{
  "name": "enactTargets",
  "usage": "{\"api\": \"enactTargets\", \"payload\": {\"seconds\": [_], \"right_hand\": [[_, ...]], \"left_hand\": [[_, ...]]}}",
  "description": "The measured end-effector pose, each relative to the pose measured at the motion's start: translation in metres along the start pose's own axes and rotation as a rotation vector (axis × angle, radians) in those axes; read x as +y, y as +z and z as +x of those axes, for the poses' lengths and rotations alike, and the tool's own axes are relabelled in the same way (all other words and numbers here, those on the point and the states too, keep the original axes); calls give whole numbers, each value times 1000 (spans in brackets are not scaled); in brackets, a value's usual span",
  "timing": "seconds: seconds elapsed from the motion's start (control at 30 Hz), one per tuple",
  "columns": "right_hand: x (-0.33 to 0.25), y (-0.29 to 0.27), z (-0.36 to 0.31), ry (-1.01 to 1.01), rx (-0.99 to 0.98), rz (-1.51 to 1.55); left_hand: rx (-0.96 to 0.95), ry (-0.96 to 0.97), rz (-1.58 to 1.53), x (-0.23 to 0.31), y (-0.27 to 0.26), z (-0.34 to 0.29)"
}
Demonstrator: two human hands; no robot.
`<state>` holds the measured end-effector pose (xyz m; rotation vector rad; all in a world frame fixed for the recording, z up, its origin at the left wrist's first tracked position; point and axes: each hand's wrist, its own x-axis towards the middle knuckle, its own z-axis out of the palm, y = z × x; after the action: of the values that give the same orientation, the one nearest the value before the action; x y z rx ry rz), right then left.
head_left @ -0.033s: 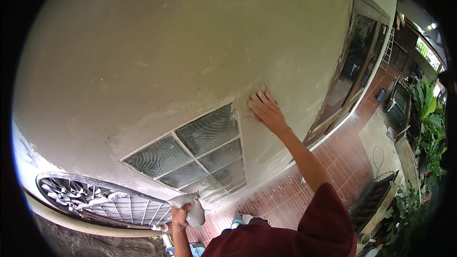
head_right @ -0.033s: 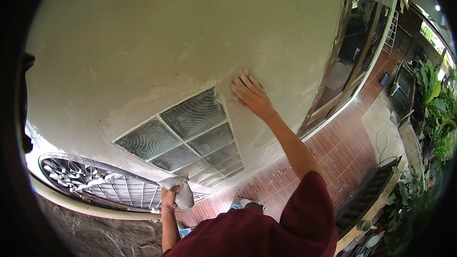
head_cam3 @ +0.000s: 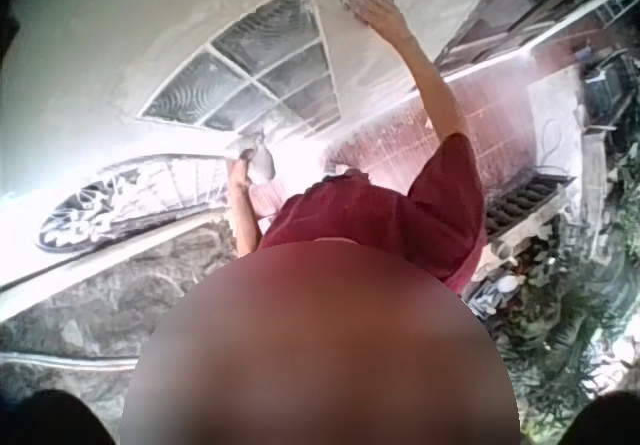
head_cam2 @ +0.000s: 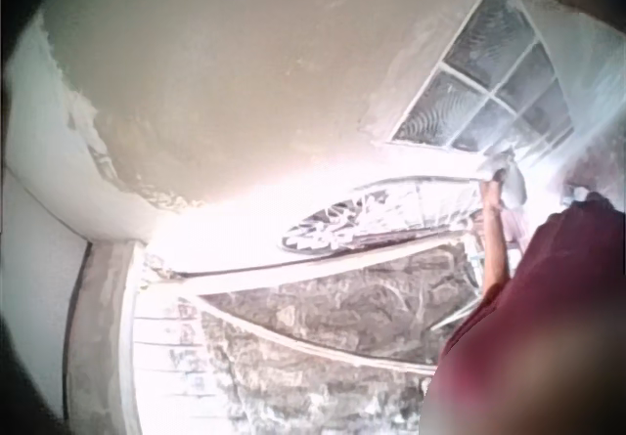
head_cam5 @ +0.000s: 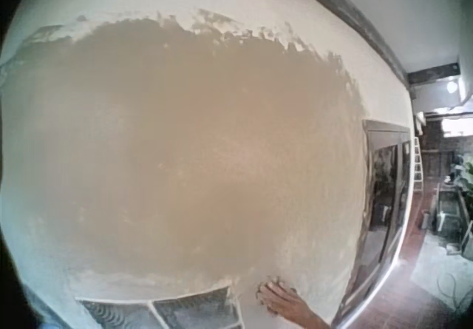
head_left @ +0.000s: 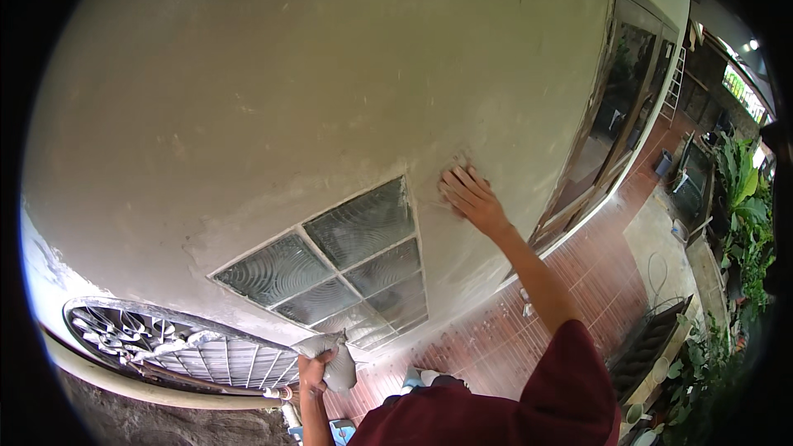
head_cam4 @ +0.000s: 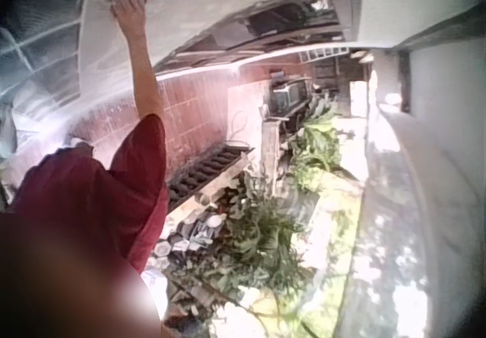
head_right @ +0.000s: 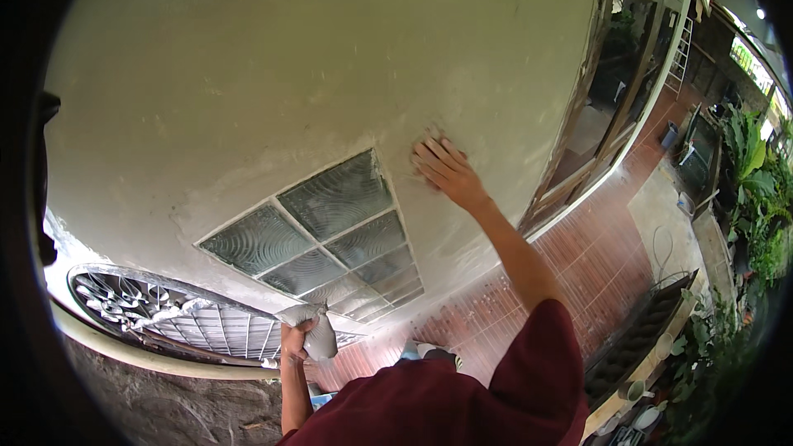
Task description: The person applies plaster to an exterior wall using a trowel and a bag of plaster. They repeatedly scoop plaster from the bag and spread it over the wall surface, smoothing it with the trowel. The work continues across different sections of the wall near a decorative metal grille and a glass block window.
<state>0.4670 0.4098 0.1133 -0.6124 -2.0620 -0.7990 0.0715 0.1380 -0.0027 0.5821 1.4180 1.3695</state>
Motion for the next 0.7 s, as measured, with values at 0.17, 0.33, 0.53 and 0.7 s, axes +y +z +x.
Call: {"api": "enactTargets", "payload": {"seconds": [0.17, 0.33, 0.53, 0.7], "right_hand": [[16, -40, -17, 244, 230, 5], [68, -51, 107, 643, 578, 1], [34, 13, 142, 338, 471, -31], [2, 10, 7, -117, -33, -30]], "left_hand": [[-17, 10, 9, 1, 9, 1], [-36, 30, -11, 0, 10, 4], [18, -8, -43, -13, -5, 10], [99, -18, -76, -19, -9, 15]]}}
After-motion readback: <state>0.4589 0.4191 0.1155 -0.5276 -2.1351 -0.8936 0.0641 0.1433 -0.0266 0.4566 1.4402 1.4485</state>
